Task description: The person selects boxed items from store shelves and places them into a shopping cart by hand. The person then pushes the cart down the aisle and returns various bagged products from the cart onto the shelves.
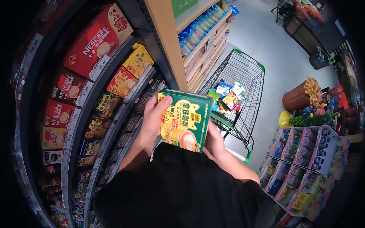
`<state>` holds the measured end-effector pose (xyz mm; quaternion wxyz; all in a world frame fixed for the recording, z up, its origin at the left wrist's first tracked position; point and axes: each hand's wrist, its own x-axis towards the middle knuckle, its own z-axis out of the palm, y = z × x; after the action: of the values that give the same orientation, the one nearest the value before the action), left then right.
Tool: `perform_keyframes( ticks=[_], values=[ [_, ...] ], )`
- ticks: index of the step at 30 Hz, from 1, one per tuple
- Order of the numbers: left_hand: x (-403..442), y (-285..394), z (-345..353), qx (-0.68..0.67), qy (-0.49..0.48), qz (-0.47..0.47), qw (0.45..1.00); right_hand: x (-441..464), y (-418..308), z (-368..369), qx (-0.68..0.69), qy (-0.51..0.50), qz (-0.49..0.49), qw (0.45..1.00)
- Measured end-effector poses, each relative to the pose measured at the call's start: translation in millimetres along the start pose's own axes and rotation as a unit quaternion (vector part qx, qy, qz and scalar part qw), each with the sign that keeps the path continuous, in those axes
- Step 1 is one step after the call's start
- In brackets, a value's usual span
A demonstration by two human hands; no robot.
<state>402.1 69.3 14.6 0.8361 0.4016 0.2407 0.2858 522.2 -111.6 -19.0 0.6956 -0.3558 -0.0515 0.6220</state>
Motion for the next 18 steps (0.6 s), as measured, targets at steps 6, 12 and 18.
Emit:
perform_keyframes(
  ticks=[6, 12, 18],
  values=[
    [-2.8, 1.5, -3.8, 0.057, 0.083, 0.025, 0.995, -8.7, -14.3, -10.3, -0.181, -0.034, -0.099, 0.978],
    [1.4, -4.4, -4.5, 0.027, 0.084, 0.027, 0.996, -1.6, -23.4, -8.3, -0.107, -0.002, -0.093, 0.990],
    [7.2, -7.6, -2.5, 0.032, 0.093, 0.023, 0.995, 7.2, -31.7, -22.0, -0.108, 0.037, -0.111, 0.987]
  ],
)
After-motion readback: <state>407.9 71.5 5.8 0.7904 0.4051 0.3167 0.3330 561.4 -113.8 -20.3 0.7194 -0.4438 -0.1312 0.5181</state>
